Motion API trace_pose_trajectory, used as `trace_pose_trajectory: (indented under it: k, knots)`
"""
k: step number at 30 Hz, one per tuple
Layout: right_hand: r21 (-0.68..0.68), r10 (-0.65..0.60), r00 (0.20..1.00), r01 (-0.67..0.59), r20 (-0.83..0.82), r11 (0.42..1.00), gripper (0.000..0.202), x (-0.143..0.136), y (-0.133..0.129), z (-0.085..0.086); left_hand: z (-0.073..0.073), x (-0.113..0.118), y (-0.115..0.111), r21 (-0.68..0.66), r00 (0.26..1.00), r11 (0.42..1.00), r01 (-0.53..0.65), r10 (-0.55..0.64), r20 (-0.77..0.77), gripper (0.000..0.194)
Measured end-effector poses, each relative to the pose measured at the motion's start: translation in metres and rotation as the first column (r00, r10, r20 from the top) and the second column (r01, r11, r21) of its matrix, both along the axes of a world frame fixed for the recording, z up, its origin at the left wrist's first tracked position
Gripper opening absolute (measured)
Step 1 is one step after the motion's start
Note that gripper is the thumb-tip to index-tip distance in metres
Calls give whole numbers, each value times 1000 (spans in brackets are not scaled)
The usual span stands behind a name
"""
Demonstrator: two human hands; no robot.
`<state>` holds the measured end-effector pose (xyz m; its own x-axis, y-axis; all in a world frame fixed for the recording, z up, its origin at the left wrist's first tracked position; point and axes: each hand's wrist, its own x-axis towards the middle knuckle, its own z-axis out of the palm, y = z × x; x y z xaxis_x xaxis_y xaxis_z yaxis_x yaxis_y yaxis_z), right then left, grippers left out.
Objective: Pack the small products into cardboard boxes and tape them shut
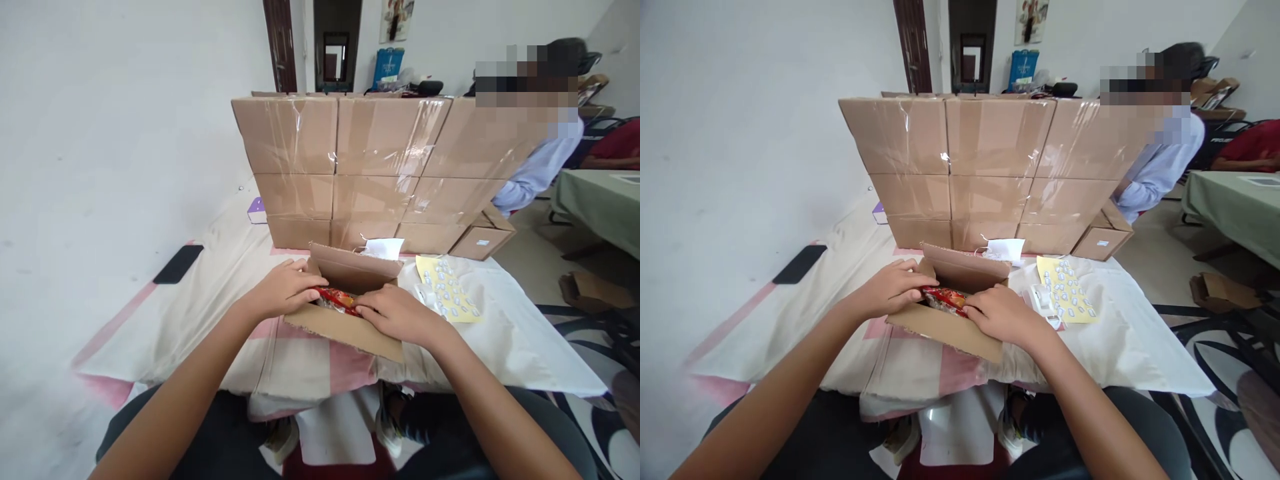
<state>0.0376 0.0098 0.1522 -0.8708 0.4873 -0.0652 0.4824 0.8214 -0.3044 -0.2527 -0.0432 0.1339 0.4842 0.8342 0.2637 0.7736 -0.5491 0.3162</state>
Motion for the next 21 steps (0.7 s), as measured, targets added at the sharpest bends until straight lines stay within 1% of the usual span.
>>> trace_pose_trajectory:
  k: [2,4,7,9,12,14,17,19,21]
  knots:
    - [35,7,1000,-7,6,999,41,1,0,-1,0,7,9,-45,996,999,-7,3,-89,65]
    - [61,12,1000,-12,1,998,42,3,1,-2,-1,12,11,-81,985,997,13,-27,-171,64]
    - [88,46,999,-46,-3,995,42,9,3,-3,1,17,4,-80,958,994,69,-88,-271,75]
    - [87,79,997,-78,-13,993,40,13,4,-3,2,19,-3,-55,947,993,101,-113,-300,84]
    - [78,129,991,-125,-44,989,37,18,2,-2,2,20,-13,-8,942,991,130,-126,-310,89]
    - [66,145,987,-141,-64,988,37,20,-1,-1,-1,20,-18,5,943,988,151,-143,-299,86]
    - [16,145,985,-144,-98,989,38,23,-5,1,-3,19,-24,25,954,980,199,-188,-233,78]
    - [-13,136,983,-138,-121,990,38,26,-6,3,-3,18,-29,88,961,972,216,-196,-195,75]
    - [-32,125,981,-131,-147,991,37,29,-7,4,-2,17,-36,183,968,959,216,-185,-172,72]
